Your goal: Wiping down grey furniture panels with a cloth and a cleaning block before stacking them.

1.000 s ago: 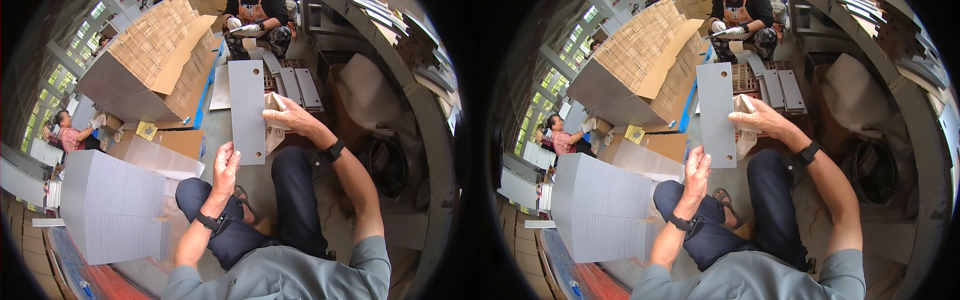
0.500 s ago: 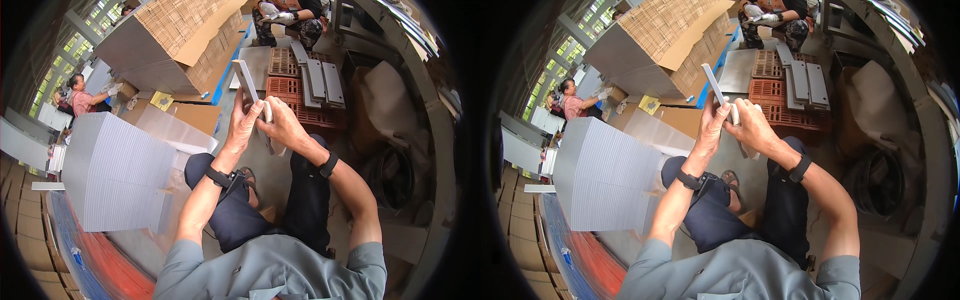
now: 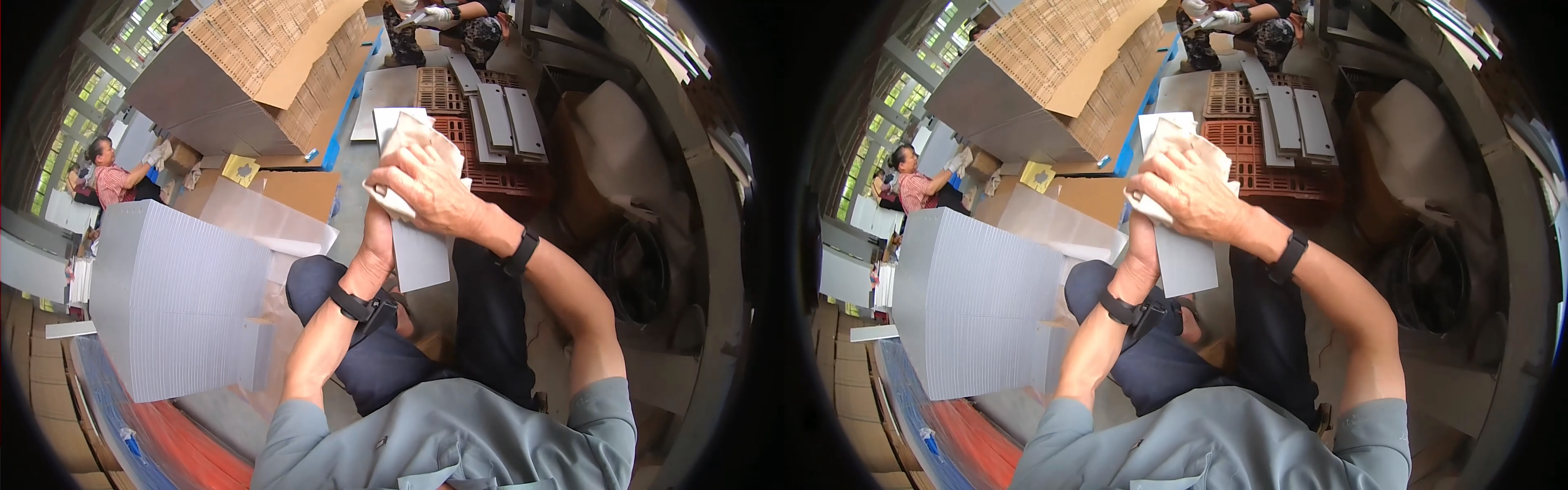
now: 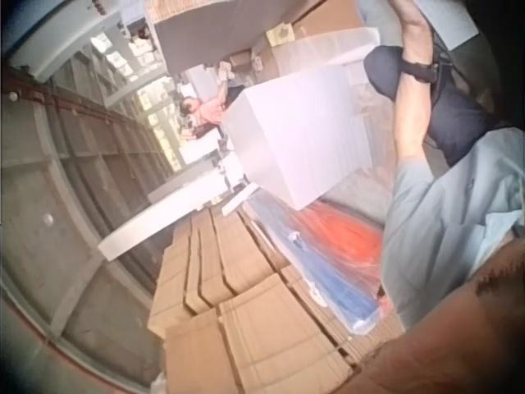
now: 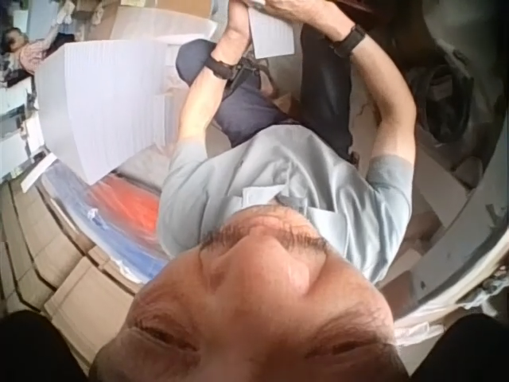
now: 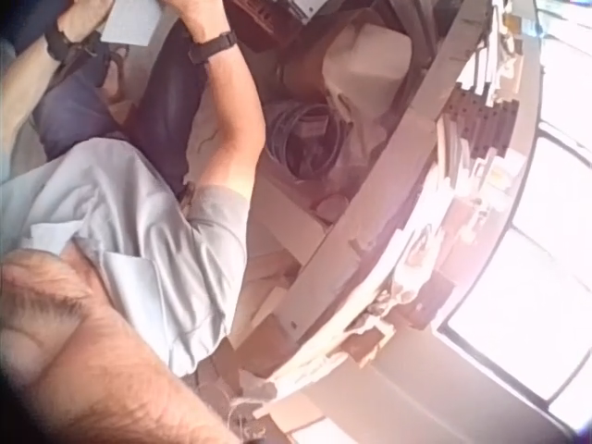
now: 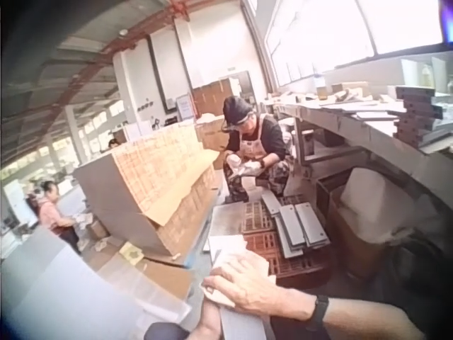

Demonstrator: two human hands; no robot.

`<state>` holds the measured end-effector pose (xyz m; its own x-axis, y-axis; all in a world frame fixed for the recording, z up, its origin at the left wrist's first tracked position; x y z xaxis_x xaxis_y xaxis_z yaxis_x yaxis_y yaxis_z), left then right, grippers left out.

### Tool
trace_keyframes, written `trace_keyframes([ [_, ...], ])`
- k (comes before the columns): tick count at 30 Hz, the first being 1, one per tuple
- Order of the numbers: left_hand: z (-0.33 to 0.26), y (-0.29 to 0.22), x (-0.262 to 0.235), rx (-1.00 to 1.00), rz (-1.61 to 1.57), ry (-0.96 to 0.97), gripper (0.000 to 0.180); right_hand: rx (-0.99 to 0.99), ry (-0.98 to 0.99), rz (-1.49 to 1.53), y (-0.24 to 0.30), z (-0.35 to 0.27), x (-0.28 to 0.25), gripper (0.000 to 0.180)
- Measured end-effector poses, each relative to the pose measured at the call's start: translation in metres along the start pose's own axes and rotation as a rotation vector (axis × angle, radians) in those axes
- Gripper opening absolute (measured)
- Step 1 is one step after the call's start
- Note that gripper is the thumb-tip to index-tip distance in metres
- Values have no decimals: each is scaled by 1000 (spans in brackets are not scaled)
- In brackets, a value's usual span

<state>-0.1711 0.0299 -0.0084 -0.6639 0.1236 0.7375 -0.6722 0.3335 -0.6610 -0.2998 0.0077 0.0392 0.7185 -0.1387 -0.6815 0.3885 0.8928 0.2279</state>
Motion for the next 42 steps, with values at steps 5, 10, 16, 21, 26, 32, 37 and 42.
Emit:
trace_keyframes([
  [5,-4,2,5,-104,137,291,79,266,-326,-78,-113,35,-32,33],
  [10,-8,-8,4,-75,82,357,80,320,-582,128,-116,42,-89,22],
  [16,3,-8,7,-72,123,271,79,225,-622,215,-51,52,-114,20],
  [21,20,-15,-5,22,177,405,74,60,-221,115,-51,43,-51,23],
  [26,20,-23,-19,165,161,115,71,38,79,378,-3,-7,6,37],
  [32,14,-49,-17,245,0,377,75,54,854,520,51,-78,9,36],
  [37,15,-60,-20,301,-82,293,73,238,783,571,19,-95,-14,24],
  [42,20,-69,-29,336,-60,376,73,488,434,501,7,-84,-37,22],
])
Point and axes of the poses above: each hand's wrist, its own z-axis towards the middle knuckle, its own x-axis out of the palm, y = z × x, the point moved 1 cm from there along z, towards the middle knuckle, and after that the axes turned 6 degrees about z, right-handed, at the moved point
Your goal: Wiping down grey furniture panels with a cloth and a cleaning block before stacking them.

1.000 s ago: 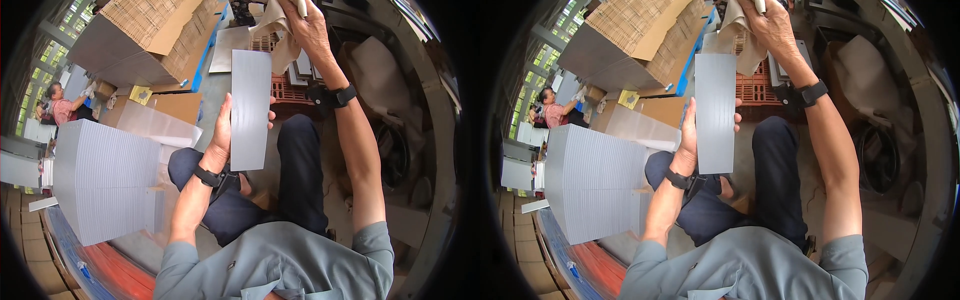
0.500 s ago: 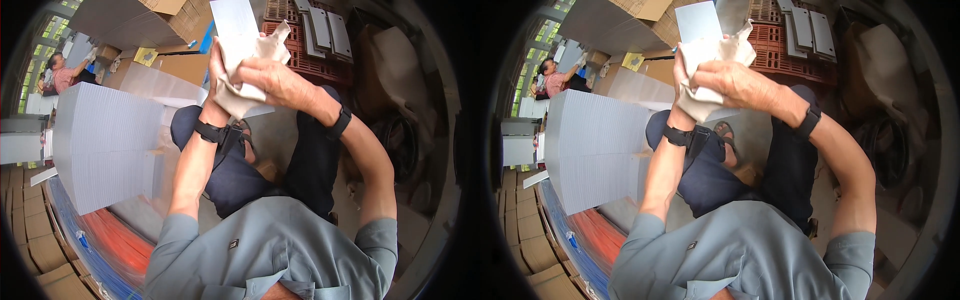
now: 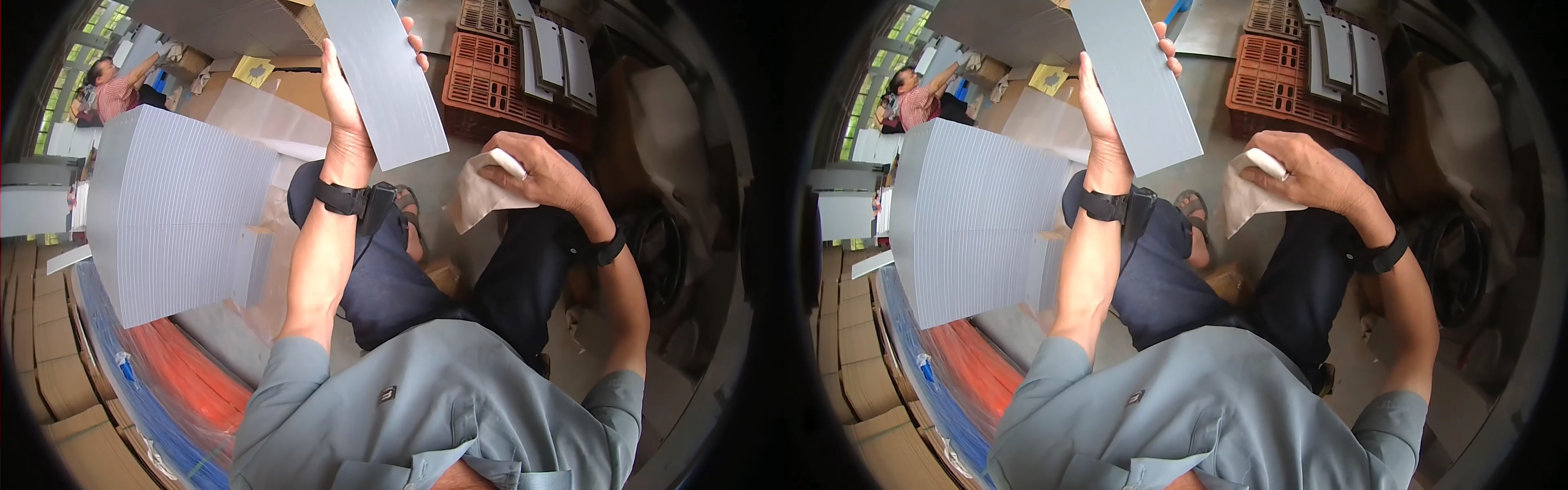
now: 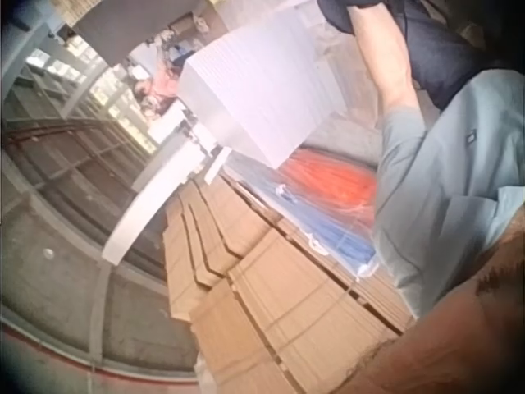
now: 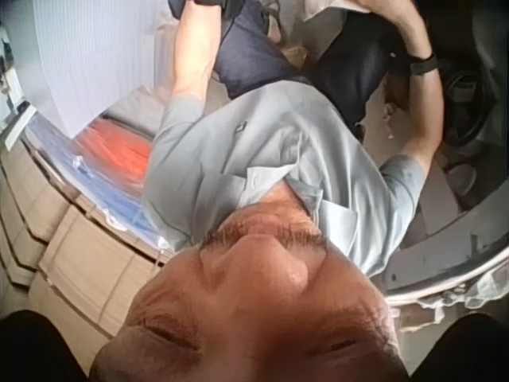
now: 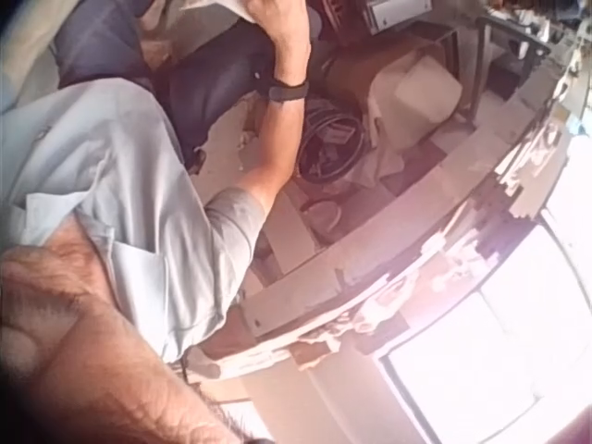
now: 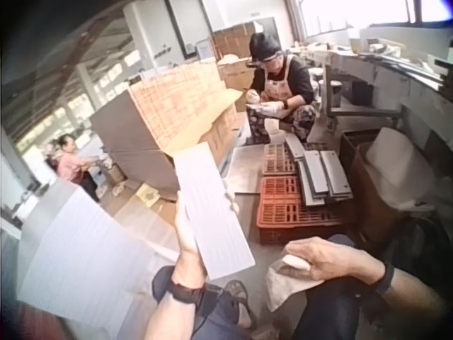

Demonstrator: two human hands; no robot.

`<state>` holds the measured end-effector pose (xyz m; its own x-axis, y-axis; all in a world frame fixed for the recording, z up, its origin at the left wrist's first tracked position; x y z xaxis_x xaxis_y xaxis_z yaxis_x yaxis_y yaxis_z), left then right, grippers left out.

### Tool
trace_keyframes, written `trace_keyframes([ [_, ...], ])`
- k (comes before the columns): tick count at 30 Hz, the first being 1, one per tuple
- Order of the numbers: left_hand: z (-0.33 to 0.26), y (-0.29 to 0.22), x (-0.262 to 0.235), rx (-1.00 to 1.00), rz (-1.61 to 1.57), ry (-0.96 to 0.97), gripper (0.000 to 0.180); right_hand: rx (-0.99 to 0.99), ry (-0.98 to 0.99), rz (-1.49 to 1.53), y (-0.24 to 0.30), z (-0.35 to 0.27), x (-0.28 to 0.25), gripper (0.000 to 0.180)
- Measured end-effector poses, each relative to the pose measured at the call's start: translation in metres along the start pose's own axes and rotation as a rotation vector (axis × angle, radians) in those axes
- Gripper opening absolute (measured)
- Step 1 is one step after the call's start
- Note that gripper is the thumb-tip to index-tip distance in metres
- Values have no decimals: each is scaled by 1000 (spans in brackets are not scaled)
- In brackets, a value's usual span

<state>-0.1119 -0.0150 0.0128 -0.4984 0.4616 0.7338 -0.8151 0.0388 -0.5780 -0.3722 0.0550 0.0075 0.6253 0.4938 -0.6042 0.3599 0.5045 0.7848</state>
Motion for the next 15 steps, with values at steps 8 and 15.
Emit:
trace_keyframes([
  [8,3,2,0,-20,-70,-45,72,217,-192,298,4,7,11,21],
  [15,9,3,-18,48,32,-156,75,312,-165,516,11,16,37,28],
])
Point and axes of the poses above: each hand's wrist, its own z-axis towards the middle knuckle, its own x-axis out of the palm, y = z × x, the point moved 1 cm from there along z, towards the middle knuckle, and after that the axes turned 6 degrees about z, right-handed, at the moved point
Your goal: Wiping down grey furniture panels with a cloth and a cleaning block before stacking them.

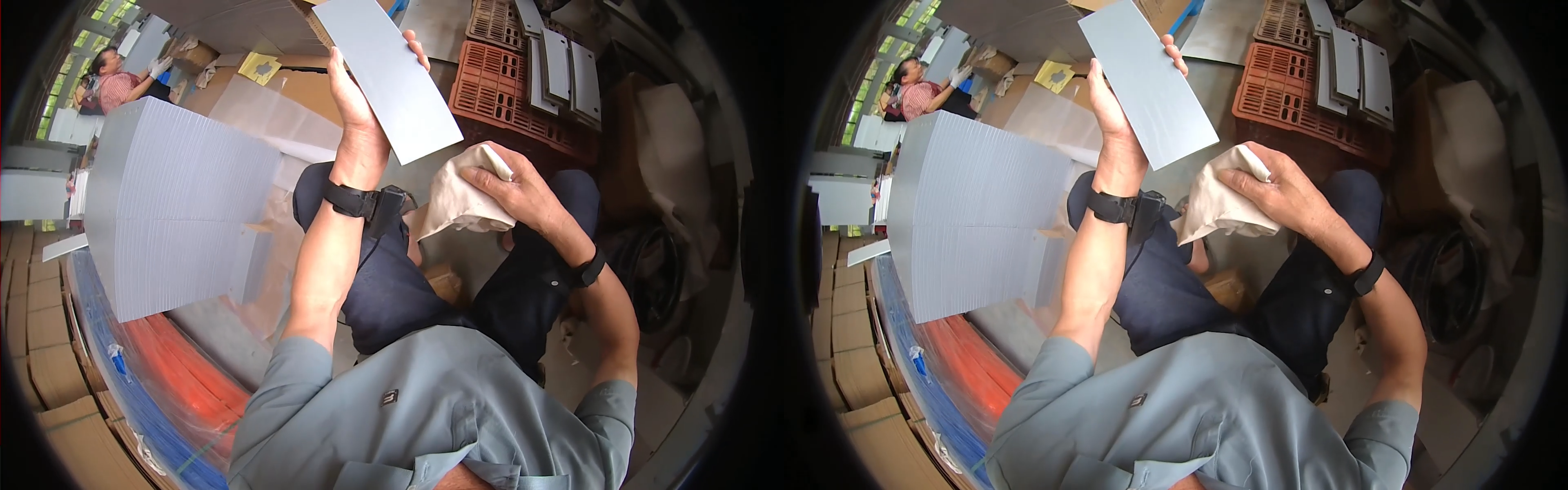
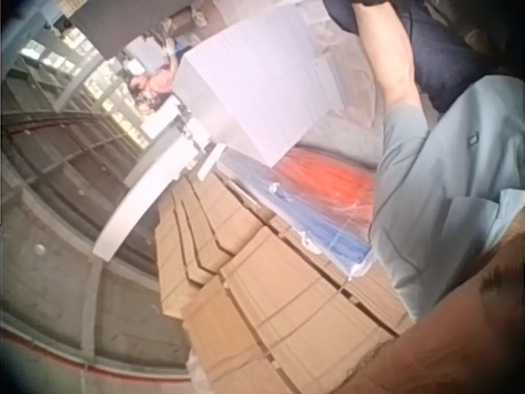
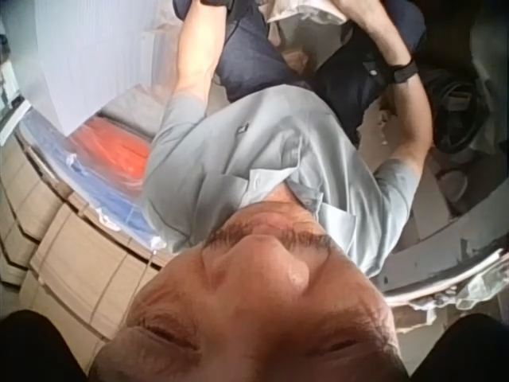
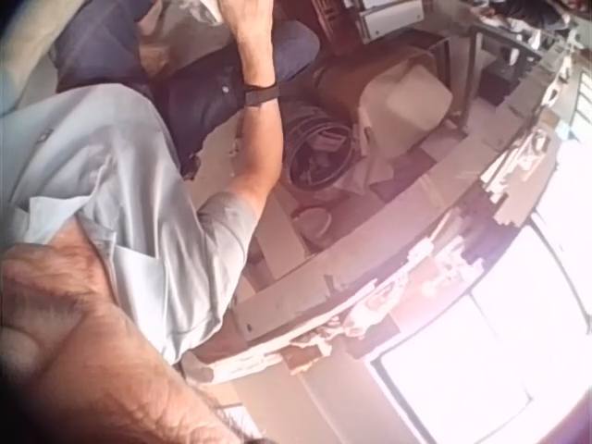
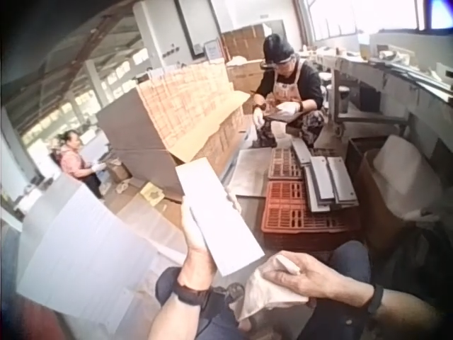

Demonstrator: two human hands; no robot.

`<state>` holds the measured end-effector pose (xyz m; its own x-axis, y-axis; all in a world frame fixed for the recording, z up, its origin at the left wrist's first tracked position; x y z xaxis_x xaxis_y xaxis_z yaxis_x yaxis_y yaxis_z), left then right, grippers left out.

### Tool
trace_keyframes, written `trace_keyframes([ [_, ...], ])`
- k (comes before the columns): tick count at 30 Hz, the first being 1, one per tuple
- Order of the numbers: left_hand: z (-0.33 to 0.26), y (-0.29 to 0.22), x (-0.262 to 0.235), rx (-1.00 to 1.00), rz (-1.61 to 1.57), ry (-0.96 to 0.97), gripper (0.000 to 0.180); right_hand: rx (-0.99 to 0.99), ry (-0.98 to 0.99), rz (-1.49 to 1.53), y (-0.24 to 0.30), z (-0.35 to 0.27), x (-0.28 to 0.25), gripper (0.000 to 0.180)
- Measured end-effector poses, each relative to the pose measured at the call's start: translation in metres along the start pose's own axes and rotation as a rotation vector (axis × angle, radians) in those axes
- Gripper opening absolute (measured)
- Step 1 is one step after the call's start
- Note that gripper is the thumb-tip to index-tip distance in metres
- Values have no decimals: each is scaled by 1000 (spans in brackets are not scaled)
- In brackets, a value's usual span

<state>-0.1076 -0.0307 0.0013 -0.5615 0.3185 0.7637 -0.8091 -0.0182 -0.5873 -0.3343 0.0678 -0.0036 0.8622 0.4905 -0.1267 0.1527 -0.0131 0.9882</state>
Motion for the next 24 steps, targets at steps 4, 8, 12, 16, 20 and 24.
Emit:
trace_keyframes([
  [4,1,0,-12,22,49,-82,76,-15,-94,55,-5,4,13,28],
  [8,2,-1,-14,46,89,-115,74,-91,-142,-42,7,2,10,28],
  [12,0,-1,-14,64,105,-158,72,-110,-221,-69,5,3,12,30],
  [16,-2,-2,-7,33,69,-192,72,-343,-315,-307,10,7,14,39],
  [20,-5,-5,-9,15,75,-137,73,-569,-427,-421,25,15,-2,29],
  [24,-5,-6,-8,15,52,-124,74,-637,-628,-201,55,33,-32,22],
])
Point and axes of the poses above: each hand's wrist, its own z-axis towards the middle knuckle, its own x-axis out of the palm, y = z × x, the point moved 1 cm from there along z, towards the middle knuckle, and after that the axes turned 6 degrees about z, right-handed, at the moved point
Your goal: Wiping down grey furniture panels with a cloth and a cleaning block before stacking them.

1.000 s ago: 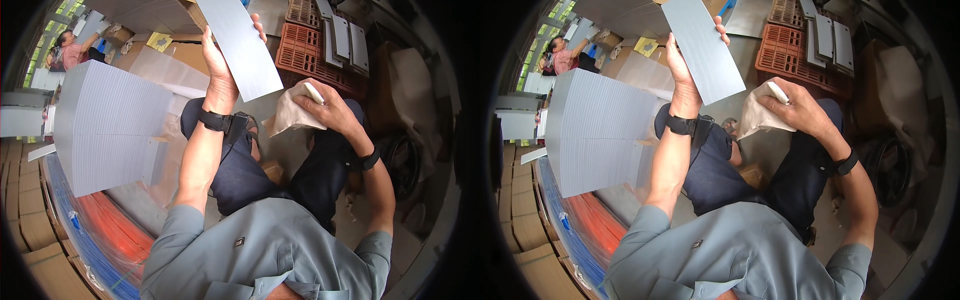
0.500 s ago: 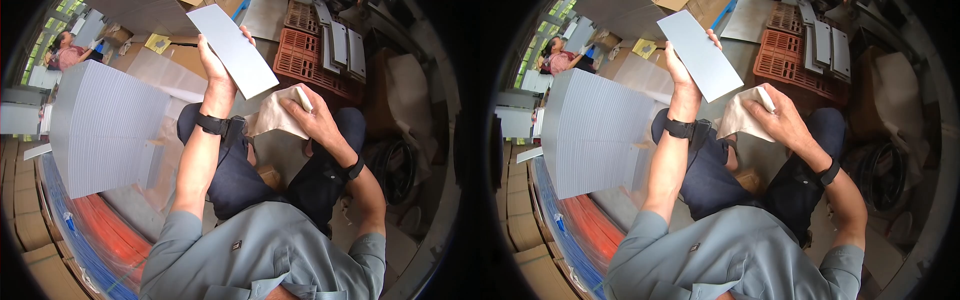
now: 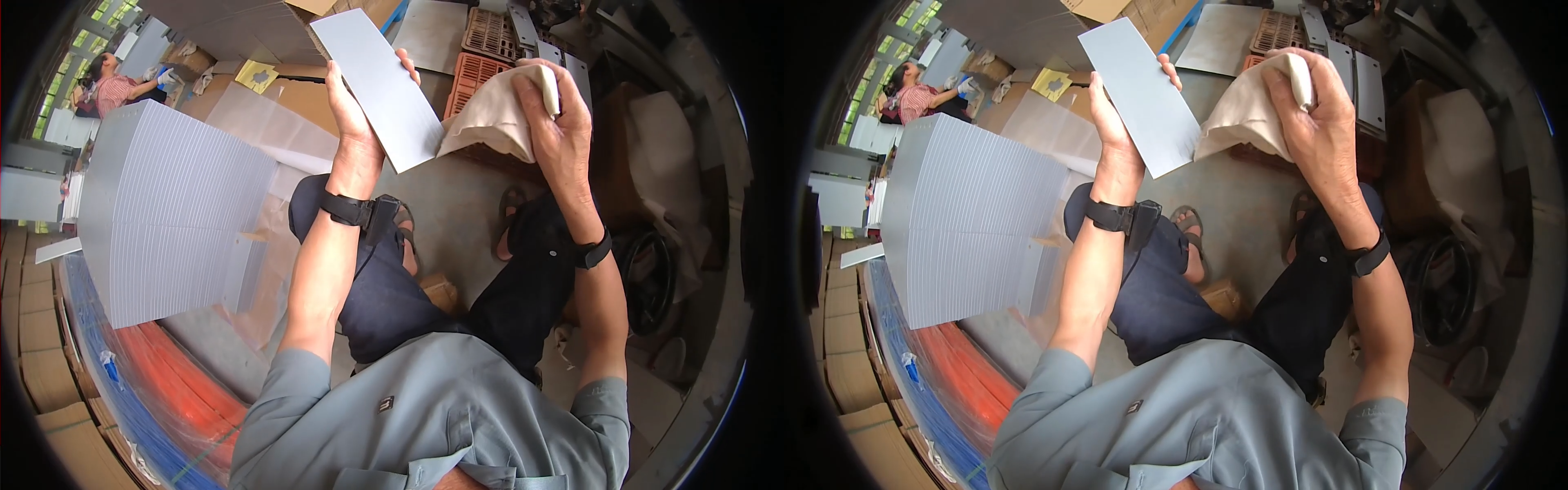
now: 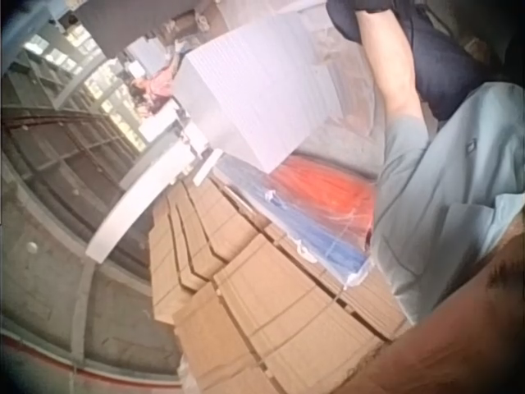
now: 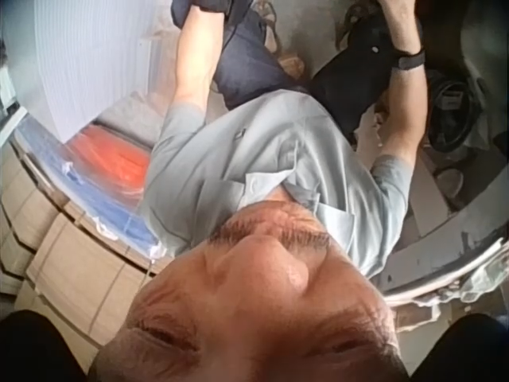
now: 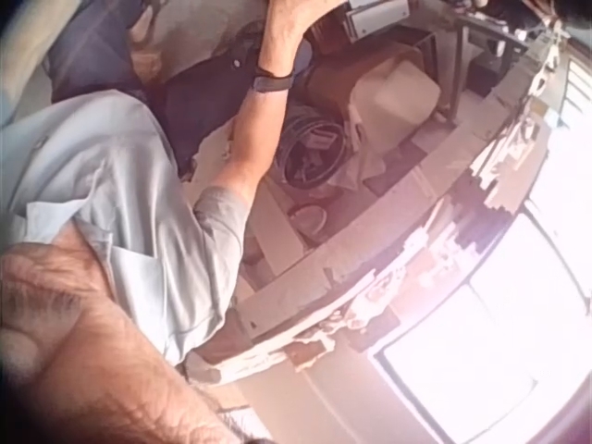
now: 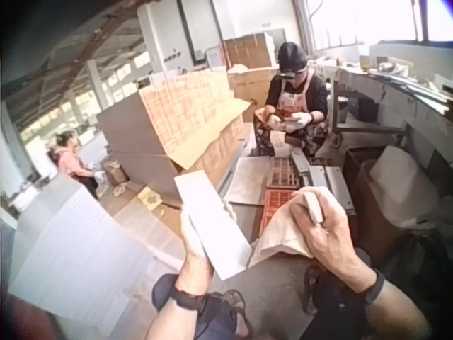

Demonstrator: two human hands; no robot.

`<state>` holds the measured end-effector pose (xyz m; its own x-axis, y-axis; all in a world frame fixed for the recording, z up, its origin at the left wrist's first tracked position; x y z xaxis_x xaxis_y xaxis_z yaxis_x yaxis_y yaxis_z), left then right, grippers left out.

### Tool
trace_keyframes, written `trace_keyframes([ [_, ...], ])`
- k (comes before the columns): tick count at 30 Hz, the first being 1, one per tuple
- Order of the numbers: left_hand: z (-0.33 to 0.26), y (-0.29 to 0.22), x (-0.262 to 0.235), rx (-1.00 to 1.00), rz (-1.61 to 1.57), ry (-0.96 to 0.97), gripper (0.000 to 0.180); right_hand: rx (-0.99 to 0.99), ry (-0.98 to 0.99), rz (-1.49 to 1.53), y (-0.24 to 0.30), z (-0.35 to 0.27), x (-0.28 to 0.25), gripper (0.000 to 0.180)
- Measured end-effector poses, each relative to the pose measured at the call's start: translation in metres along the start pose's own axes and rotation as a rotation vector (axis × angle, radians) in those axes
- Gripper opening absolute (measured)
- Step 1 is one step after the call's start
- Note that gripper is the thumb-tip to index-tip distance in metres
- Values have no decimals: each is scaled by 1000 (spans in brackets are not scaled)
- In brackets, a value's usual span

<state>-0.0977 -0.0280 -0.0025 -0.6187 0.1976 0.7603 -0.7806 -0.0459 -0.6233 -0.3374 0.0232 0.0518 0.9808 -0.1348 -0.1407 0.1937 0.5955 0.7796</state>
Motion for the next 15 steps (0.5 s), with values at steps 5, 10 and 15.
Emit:
trace_keyframes([
  [5,1,2,11,-24,-22,9,74,-215,248,-184,2,5,35,45],
  [10,-6,-20,12,154,77,14,74,110,302,-70,-42,-35,59,47],
  [15,-7,-29,13,196,93,29,73,469,176,260,-64,-28,36,41],
])
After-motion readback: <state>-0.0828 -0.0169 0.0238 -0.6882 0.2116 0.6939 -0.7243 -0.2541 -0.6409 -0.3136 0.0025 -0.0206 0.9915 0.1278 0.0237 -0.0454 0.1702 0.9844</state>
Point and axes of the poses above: each hand's wrist, its own z-axis towards the middle knuckle, its own x-axis out of the palm, y = z × x, the point moved 1 cm from there along z, towards the middle knuckle, and after that the axes turned 6 degrees about z, right-handed, at the moved point
